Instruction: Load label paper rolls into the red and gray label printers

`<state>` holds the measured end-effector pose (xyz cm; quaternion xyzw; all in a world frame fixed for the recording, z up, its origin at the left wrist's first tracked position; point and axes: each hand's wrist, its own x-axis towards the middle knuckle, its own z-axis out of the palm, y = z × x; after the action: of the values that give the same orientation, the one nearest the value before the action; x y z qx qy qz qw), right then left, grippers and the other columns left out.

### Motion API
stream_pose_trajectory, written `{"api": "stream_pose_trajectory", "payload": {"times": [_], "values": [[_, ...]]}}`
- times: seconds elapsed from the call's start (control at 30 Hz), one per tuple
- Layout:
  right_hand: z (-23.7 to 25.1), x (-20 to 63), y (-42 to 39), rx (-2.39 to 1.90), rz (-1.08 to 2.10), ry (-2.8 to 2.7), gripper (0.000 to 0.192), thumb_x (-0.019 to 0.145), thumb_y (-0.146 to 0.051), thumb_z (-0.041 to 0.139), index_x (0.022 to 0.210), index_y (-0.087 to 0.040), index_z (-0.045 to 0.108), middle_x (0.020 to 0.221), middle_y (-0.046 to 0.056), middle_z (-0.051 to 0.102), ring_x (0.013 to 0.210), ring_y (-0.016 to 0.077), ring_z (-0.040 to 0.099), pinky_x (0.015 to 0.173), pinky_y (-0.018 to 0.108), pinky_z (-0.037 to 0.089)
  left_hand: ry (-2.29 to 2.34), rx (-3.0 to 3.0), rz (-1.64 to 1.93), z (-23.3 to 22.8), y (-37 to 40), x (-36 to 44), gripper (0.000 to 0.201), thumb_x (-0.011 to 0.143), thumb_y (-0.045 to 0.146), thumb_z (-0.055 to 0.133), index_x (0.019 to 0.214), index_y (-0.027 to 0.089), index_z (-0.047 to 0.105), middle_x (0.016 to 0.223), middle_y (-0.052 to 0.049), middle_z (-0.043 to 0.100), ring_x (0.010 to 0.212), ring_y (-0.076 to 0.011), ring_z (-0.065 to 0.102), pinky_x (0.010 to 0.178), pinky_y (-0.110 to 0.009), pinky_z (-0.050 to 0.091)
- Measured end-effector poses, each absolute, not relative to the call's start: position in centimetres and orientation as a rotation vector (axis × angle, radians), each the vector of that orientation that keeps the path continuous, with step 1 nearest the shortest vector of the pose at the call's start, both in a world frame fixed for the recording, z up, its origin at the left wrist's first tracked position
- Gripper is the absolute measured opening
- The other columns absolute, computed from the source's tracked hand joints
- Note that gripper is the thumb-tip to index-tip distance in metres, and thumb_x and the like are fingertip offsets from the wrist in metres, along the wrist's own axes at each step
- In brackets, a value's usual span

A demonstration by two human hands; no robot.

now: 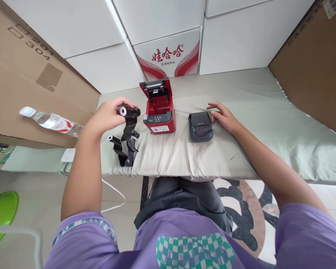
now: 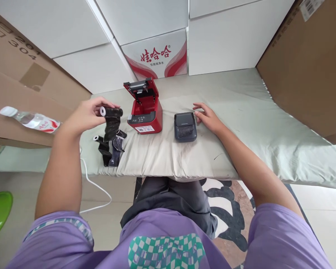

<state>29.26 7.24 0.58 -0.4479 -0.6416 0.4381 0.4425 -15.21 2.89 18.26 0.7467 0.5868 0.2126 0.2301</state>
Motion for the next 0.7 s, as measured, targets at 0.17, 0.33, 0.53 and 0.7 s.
{"api": "stream_pose_trajectory", "payload": {"times": [0.17,0.33,0.53,0.7], "values": [[0.4,29.3,7.4,-1.113,1.082,-1.585,0.046,0.090,-0.052,0.069,0.133,-0.034,0.064,0.132,0.006,0.064,0.069,0.0126,0.058,0.074,0.039,0.063,1.279,1.988,1.007,17.5,3.2,-14.4,0.040,0.071,0.031,0.087,0.095,0.021,0.056,0.124,-0.013,0.079,0.115,-0.0239,0.072,0.093,-0.038,0.058],[0.2,29.3,7.5,-1.103,1.083,-1.578,0.046,0.089,-0.052,0.070,0.132,-0.034,0.064,0.132,0.005,0.064,0.069,0.0111,0.058,0.074,0.037,0.063,1.163,1.876,1.029,16.5,3.7,-13.5,0.048,0.075,0.033,0.090,0.099,0.021,0.050,0.132,-0.016,0.075,0.118,-0.0246,0.072,0.094,-0.038,0.060],[0.2,29.3,7.5,-1.094,1.087,-1.579,0.050,0.088,-0.056,0.071,0.132,-0.034,0.064,0.131,0.005,0.065,0.068,0.0118,0.058,0.070,0.036,0.062,1.160,1.679,0.958,15.4,4.6,-12.1,0.064,0.069,0.048,0.088,0.096,0.027,0.034,0.136,-0.010,0.072,0.106,-0.0247,0.075,0.087,-0.038,0.061],[0.2,29.3,7.5,-1.094,1.094,-1.585,0.050,0.088,-0.057,0.071,0.132,-0.033,0.064,0.133,0.005,0.064,0.070,0.0120,0.059,0.072,0.036,0.062,1.223,1.615,0.939,15.4,4.9,-11.3,0.060,0.061,0.038,0.083,0.107,0.027,0.047,0.133,-0.008,0.068,0.105,-0.0222,0.070,0.074,-0.029,0.056]]}}
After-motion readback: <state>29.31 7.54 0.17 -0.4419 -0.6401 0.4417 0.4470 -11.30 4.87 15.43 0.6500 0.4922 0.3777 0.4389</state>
